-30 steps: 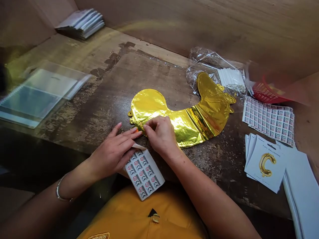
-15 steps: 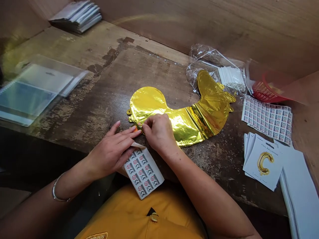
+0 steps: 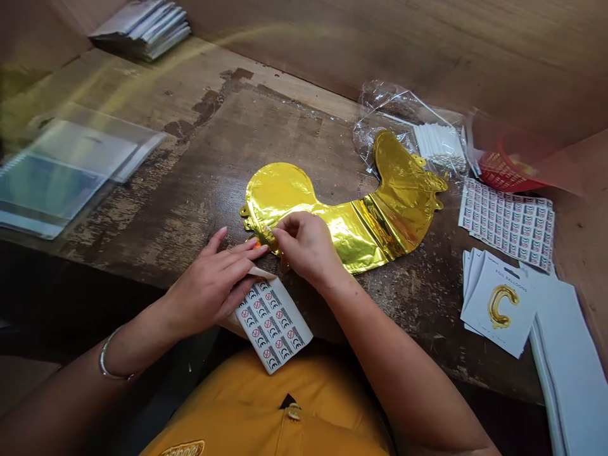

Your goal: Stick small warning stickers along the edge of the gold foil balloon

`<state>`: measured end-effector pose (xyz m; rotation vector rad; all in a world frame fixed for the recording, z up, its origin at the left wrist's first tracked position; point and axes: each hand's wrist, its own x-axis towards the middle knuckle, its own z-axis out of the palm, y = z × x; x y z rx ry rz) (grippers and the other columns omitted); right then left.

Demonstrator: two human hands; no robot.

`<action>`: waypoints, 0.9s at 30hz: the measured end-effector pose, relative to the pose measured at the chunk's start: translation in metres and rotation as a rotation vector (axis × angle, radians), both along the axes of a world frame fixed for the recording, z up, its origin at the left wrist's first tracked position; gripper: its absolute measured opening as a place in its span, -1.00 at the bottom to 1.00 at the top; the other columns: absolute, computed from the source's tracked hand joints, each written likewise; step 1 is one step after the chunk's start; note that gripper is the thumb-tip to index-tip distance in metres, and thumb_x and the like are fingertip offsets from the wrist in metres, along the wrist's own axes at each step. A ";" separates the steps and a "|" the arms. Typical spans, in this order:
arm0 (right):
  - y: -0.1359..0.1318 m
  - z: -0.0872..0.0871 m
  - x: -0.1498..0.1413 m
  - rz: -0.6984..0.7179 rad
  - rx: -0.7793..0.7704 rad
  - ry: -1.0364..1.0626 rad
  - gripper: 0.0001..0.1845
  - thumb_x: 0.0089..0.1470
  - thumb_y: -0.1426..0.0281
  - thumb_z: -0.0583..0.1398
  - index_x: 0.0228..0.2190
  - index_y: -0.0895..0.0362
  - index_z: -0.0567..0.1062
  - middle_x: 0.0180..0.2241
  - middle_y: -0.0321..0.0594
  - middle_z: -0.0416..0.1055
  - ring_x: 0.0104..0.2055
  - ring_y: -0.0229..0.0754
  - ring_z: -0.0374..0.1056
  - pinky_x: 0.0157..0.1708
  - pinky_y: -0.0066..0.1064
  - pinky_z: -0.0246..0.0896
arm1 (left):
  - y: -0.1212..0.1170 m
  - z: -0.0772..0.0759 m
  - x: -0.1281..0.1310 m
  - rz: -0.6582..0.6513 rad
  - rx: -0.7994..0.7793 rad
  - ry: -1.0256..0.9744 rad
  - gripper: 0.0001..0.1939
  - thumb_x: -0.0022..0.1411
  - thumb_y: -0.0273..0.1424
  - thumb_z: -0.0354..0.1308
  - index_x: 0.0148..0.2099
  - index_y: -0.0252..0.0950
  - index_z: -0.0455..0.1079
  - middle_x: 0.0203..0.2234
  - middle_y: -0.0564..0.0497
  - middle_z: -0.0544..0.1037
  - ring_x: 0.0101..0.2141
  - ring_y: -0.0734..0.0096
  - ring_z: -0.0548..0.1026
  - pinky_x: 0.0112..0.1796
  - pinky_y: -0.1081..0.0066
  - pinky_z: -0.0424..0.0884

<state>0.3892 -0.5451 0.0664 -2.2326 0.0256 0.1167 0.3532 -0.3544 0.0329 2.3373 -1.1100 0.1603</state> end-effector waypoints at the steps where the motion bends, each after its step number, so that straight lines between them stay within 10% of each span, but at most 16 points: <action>1: -0.002 0.001 0.000 -0.020 0.042 -0.013 -0.89 -0.02 0.45 0.19 -0.55 0.18 0.45 -0.56 -0.29 0.43 -0.54 -0.32 0.28 -0.48 -0.45 0.16 | 0.000 0.000 0.000 0.000 -0.003 -0.003 -0.77 0.29 -0.50 0.01 -0.02 -0.36 0.37 0.07 -0.15 0.48 0.12 0.13 0.39 0.22 -0.11 -0.01; 20: 0.007 0.003 0.005 0.111 -0.345 -0.011 -0.81 -0.03 0.48 0.17 -0.62 0.16 0.48 -0.55 -0.24 0.44 -0.50 -0.28 0.26 -0.45 -0.43 0.10 | 0.000 -0.001 0.001 -0.004 -0.013 -0.003 -0.75 0.28 -0.51 0.01 -0.01 -0.37 0.37 0.05 -0.17 0.50 0.13 0.15 0.39 0.23 -0.12 -0.03; 27: 0.012 0.001 -0.006 0.078 -0.622 -0.229 -0.76 0.04 0.41 0.20 -0.21 0.22 0.47 -0.21 0.02 0.44 -0.20 -0.03 0.30 -0.23 -0.25 0.20 | 0.001 0.000 0.001 -0.004 -0.021 0.008 -0.77 0.29 -0.50 0.00 -0.03 -0.36 0.38 0.05 -0.15 0.50 0.12 0.13 0.40 0.22 -0.14 -0.03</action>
